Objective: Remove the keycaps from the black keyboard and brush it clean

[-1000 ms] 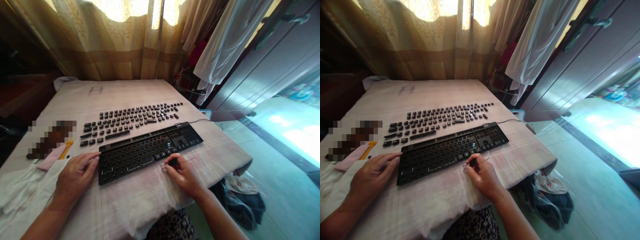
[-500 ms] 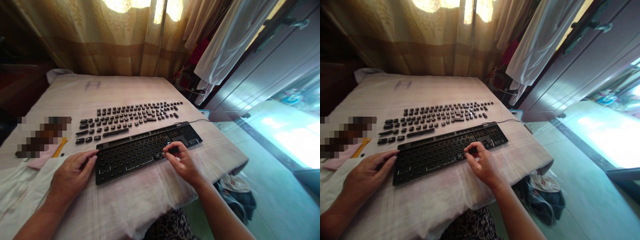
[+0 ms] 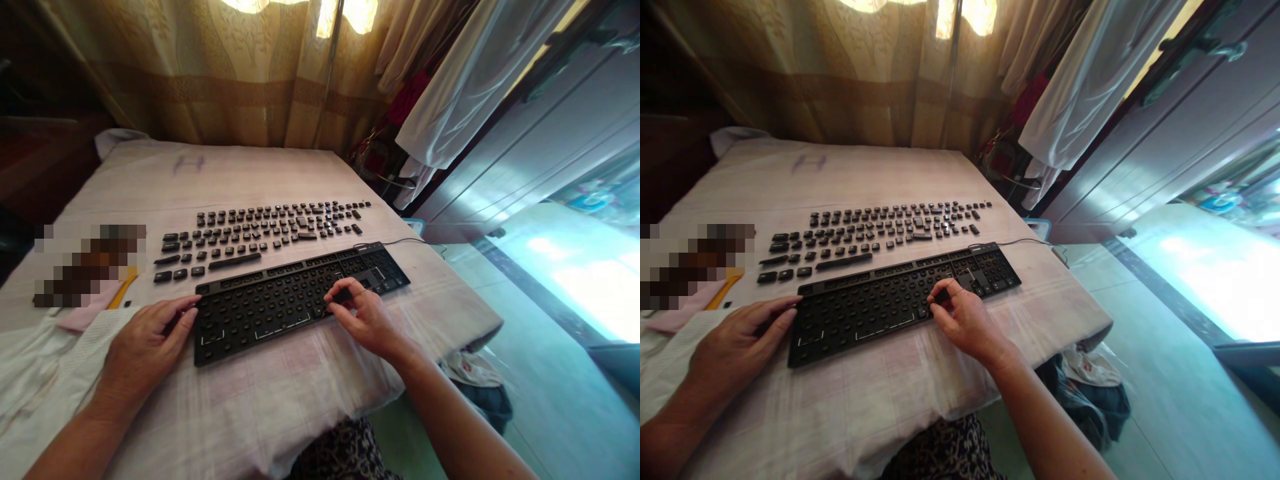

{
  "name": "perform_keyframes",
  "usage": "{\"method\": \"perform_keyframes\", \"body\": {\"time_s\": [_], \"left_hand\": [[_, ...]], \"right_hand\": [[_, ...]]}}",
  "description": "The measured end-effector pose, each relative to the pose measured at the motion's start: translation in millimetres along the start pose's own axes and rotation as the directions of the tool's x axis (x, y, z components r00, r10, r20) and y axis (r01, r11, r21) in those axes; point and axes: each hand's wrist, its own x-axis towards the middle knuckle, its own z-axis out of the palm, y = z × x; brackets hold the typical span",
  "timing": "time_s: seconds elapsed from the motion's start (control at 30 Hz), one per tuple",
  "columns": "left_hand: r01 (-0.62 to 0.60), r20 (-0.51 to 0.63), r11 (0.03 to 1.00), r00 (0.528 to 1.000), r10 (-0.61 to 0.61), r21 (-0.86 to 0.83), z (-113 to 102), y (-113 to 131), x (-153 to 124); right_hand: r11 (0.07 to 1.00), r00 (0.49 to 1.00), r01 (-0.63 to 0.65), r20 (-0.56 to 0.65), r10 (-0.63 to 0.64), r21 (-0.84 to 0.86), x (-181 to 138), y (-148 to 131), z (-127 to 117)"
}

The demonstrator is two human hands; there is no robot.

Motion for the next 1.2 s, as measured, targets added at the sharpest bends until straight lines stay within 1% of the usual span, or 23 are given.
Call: {"method": "perform_keyframes", "body": {"time_s": [0.17,0.33,0.4,0.5,0.63,0.7,0.8,0.87,0.9,1.03,1.07,1.1,1.2], "left_hand": [[-0.029,-0.018,0.999,0.999,0.029,0.021,0,-1,-1],[0.013,-0.005,1.000,1.000,-0.013,0.018,-1,1,-1],[0.041,0.017,0.999,0.999,-0.041,0.005,-3,4,0],[0.067,0.048,0.998,0.997,-0.066,-0.016,-5,7,2],[0.089,0.050,0.996,0.995,-0.088,-0.020,-6,9,2],[0.096,0.056,0.995,0.994,-0.095,-0.018,-6,10,3],[0.100,0.065,0.995,0.993,-0.099,-0.016,-6,11,4],[0.098,0.066,0.995,0.993,-0.097,-0.016,-7,10,4],[0.095,0.068,0.995,0.993,-0.093,-0.017,-7,10,4],[0.082,0.072,0.997,0.994,-0.081,-0.007,-7,11,3],[0.078,0.068,0.997,0.995,-0.078,-0.005,-7,11,3],[0.076,0.064,0.997,0.995,-0.076,-0.005,-7,12,3],[0.075,0.057,0.997,0.996,-0.074,-0.011,-6,12,3]], "right_hand": [[0.996,0.995,0.050,0.091,-0.044,-0.075,4,-6,-5],[0.957,0.975,0.187,0.160,-0.154,-0.220,11,-8,-5],[0.930,0.959,0.261,0.183,-0.218,-0.260,13,-8,-4],[0.873,0.921,0.376,0.230,-0.315,-0.311,12,-5,-4],[0.795,0.867,0.495,0.263,-0.424,-0.351,7,3,-5],[0.790,0.866,0.499,0.230,-0.444,-0.355,6,7,-4],[0.834,0.900,0.433,0.121,-0.418,-0.340,3,13,-1],[0.847,0.905,0.418,0.069,-0.420,-0.328,1,17,2],[0.840,0.896,0.435,0.057,-0.441,-0.324,0,19,4],[0.784,0.827,0.537,0.014,-0.561,-0.310,-4,27,8],[0.785,0.822,0.542,-0.008,-0.570,-0.300,-5,28,9],[0.798,0.828,0.530,-0.028,-0.560,-0.286,-6,29,10],[0.873,0.882,0.440,-0.083,-0.465,-0.209,-7,27,11]]}}
